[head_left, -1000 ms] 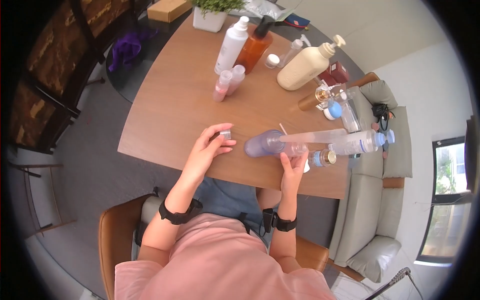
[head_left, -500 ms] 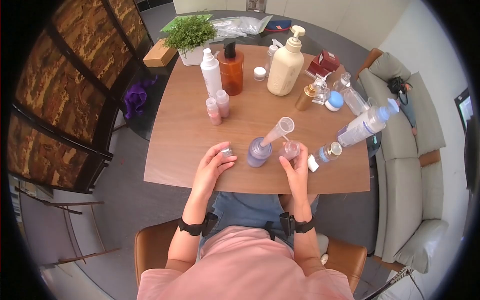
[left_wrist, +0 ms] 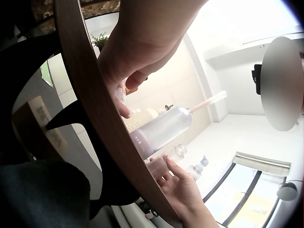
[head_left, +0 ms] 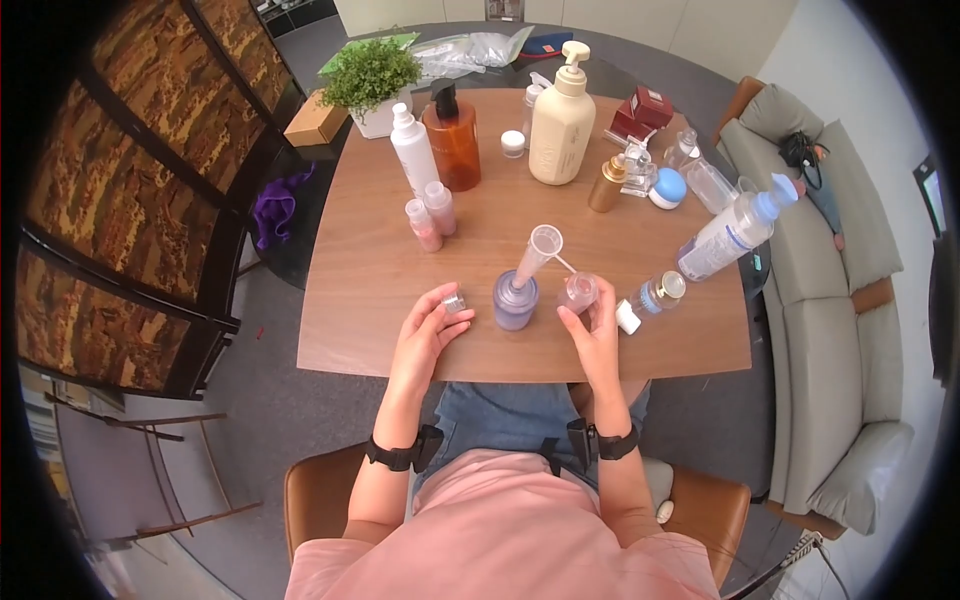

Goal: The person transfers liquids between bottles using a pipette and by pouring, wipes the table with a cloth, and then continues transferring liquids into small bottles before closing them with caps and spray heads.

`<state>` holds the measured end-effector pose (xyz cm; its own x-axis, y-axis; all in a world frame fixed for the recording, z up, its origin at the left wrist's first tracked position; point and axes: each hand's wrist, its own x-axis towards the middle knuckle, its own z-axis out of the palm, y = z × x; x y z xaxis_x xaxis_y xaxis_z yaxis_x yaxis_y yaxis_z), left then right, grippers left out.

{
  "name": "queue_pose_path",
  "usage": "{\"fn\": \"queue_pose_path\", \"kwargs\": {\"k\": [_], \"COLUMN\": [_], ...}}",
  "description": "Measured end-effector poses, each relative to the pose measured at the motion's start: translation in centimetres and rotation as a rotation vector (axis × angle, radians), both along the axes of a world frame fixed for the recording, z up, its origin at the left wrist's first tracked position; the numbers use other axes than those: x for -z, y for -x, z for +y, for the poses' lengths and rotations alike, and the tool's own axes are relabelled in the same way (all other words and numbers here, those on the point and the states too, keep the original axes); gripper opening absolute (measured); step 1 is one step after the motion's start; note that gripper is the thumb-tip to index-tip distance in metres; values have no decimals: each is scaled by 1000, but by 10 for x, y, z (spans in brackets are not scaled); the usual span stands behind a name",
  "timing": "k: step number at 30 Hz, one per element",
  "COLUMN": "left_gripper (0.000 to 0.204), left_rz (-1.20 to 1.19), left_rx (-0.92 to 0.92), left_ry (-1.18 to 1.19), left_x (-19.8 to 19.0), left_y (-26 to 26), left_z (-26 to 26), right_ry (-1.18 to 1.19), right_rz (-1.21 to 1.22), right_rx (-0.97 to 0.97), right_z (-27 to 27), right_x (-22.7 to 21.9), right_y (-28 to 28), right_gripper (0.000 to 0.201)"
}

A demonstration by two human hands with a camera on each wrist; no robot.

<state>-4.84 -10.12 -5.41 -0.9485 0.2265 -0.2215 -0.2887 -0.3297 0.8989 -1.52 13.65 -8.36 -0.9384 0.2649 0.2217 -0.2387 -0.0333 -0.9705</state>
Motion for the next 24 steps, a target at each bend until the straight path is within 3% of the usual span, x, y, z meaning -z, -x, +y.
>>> {"fn": "queue_pose_path", "kwargs": {"k": [20, 24], "left_gripper": [37, 38], "left_rz": [-9, 13], "left_rx": [-5, -11], "left_ry": [-19, -28], "left_x": [3, 1], "left_y": [1, 0], "left_z": [0, 0], "right_ry": [40, 64], "right_rz": [-8, -11], "right_rx": [21, 40], "right_z": [1, -1], "right_x": [11, -6], "right_y": [2, -2], "right_gripper": [48, 47]}}
